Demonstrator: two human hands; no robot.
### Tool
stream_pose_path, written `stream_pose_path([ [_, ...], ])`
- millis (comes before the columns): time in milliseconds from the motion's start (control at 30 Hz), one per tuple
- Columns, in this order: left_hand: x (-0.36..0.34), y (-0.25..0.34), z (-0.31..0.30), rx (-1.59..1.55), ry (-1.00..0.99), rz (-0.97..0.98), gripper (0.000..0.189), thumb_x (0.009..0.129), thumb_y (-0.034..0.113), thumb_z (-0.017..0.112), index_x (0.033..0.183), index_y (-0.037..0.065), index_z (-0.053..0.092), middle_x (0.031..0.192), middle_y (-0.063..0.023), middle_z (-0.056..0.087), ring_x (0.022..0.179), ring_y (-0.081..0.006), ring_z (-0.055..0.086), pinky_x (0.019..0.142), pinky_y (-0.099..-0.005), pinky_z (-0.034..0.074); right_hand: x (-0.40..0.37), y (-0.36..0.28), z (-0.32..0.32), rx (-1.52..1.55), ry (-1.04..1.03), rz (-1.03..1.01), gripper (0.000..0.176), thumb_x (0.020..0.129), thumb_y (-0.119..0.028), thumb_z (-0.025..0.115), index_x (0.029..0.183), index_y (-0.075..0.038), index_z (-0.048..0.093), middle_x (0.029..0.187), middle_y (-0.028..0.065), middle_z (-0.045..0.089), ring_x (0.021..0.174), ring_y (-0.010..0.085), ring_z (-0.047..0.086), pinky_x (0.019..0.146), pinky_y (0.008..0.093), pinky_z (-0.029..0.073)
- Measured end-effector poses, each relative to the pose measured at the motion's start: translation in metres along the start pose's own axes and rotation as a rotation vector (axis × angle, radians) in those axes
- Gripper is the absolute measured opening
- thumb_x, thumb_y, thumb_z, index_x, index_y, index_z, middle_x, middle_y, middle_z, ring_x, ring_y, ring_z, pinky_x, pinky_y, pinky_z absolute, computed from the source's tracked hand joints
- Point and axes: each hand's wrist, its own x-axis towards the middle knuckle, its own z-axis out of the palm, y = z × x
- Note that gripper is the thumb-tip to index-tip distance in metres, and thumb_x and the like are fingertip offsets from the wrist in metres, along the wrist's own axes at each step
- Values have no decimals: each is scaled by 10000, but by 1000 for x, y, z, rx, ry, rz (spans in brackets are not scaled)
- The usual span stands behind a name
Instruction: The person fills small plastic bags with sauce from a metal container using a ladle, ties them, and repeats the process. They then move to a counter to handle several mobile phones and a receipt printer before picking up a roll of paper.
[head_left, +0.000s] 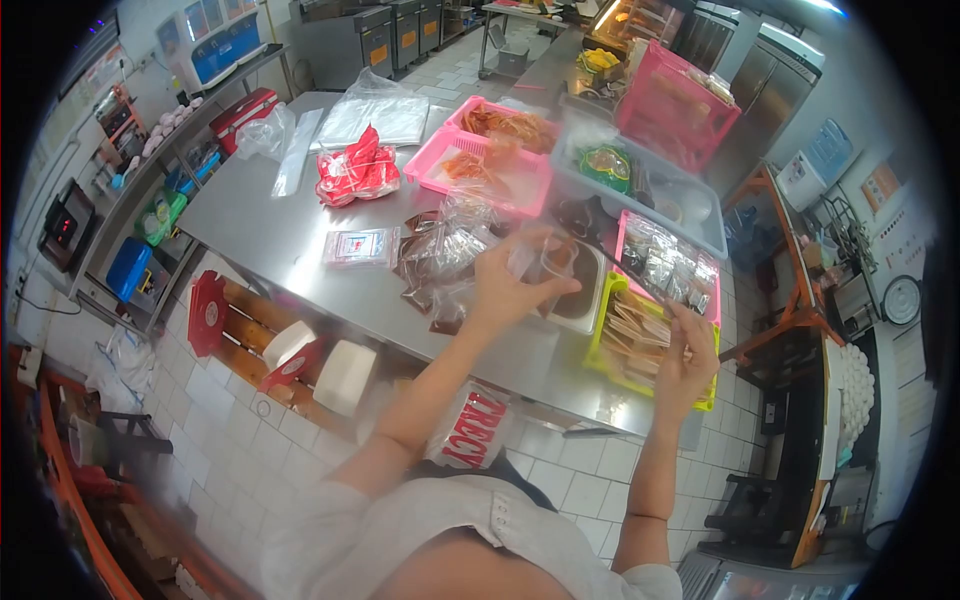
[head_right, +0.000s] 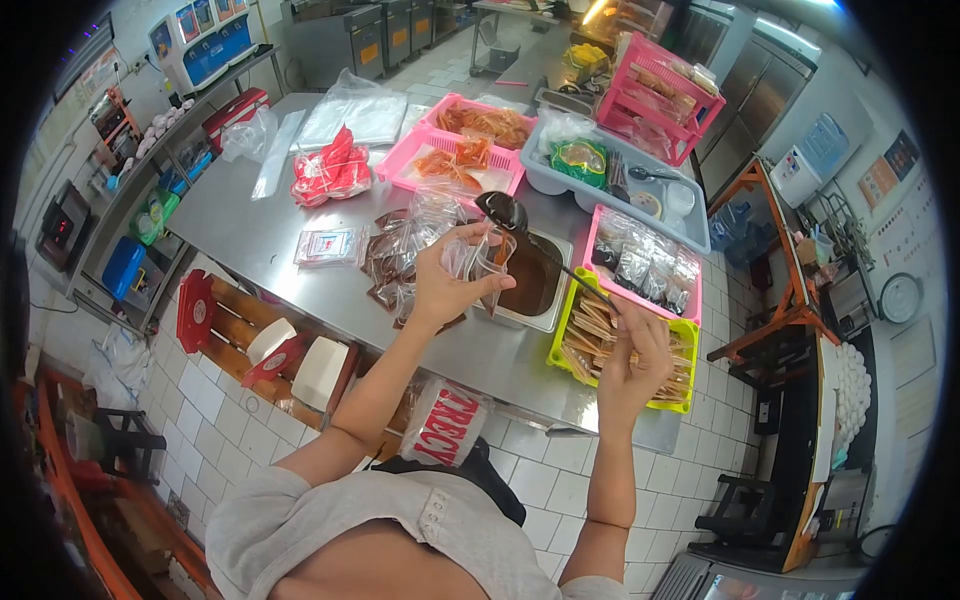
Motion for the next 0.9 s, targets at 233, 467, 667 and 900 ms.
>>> stream_pose_path([
  [233, -1, 0, 0, 7, 2, -55, 458, 563, 152, 844, 894, 13, 560, 823, -45, 636, 766, -87, 563, 725, -248, 455, -7, -1, -1, -104, -10, -26, 372, 680, 131, 490, 959, -44, 664, 784, 49, 593, 724, 177, 498, 723, 282, 369],
  [467, -1, 4, 0, -8, 30, -59, 461, 566, 164, 844, 886, 9, 551, 766, -30, 636, 711, -72, 567, 676, -230, 459, -7, 0, 0, -113, -26, -4, 315, 718, 94, 506, 950, -49, 665, 820, 54, 608, 766, 184, 520, 771, 290, 362],
  [667, -2, -1, -2, -21, 27, -47, 576, 555, 166, 851, 1010, -21, 551, 896, -65, 628, 805, -97, 577, 728, -248, 464, -6, 7, 3, -13, -66, 104, 216, 794, 38, 517, 942, -33, 658, 859, 80, 626, 810, 195, 557, 807, 285, 381],
  [900, -4, -2, -3, -72, 17, -24, 611, 576, 112, 835, 1091, -26, 537, 947, -81, 621, 861, -119, 581, 775, -262, 468, -5, 10, 9, 305, -105, 381, 166, 860, -36, 517, 966, 17, 632, 802, 59, 622, 755, 95, 552, 680, 198, 413],
])
